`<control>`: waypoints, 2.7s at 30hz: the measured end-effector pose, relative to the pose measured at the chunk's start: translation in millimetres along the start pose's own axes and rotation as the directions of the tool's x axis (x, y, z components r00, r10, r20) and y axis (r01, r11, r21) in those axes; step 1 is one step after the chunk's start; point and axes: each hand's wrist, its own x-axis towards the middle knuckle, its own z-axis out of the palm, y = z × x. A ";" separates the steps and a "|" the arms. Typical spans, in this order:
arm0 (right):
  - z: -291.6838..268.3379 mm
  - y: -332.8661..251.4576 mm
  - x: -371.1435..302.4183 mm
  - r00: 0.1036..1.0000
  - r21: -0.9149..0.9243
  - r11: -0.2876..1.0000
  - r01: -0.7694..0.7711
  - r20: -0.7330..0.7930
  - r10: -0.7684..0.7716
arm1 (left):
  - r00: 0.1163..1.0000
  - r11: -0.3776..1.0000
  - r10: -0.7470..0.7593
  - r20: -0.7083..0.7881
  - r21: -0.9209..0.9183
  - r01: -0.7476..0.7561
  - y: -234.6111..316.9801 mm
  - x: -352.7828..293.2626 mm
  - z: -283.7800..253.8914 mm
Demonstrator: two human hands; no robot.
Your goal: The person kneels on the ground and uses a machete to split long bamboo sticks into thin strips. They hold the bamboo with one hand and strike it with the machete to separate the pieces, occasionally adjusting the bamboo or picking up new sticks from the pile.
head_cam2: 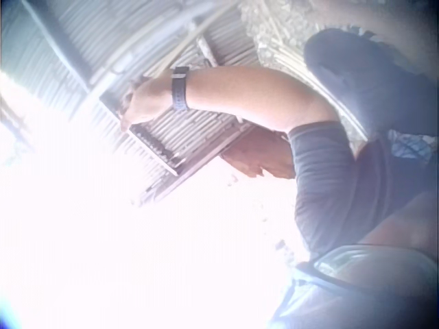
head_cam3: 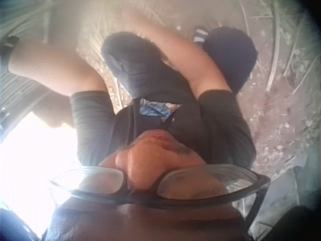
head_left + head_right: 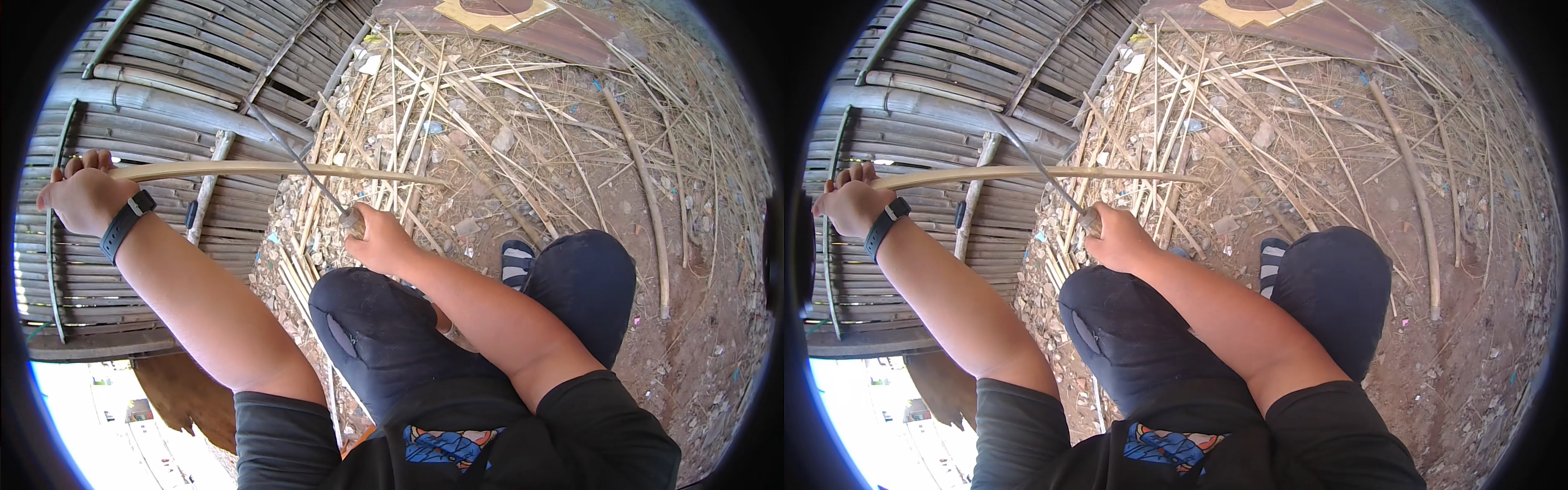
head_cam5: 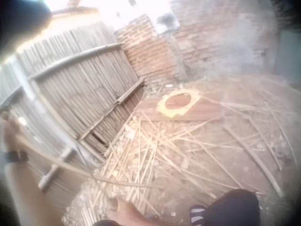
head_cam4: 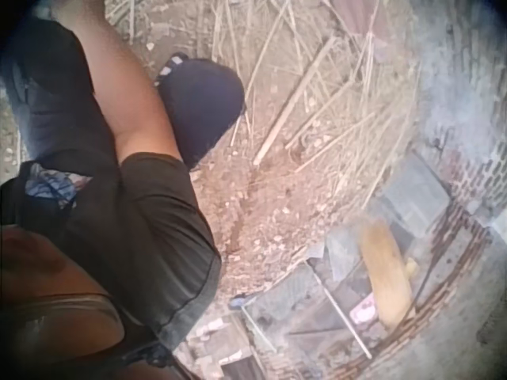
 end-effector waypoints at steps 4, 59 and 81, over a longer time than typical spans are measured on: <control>-13.9 45.8 4.9 0.963 0.071 0.961 -0.268 0.006 0.268 | 0.999 0.999 -0.037 0.008 -0.015 0.037 0.9 -0.7 -1.3; -6.7 -20.6 -16.6 0.984 0.036 0.985 -0.171 -0.048 0.173 | 0.962 0.957 -0.047 0.268 -0.265 0.121 6.8 10.6 -23.8; -72.2 -4.5 28.4 0.912 -0.161 0.978 -0.132 0.366 0.183 | 0.638 0.609 0.155 0.754 -0.582 0.539 -10.0 74.8 -115.2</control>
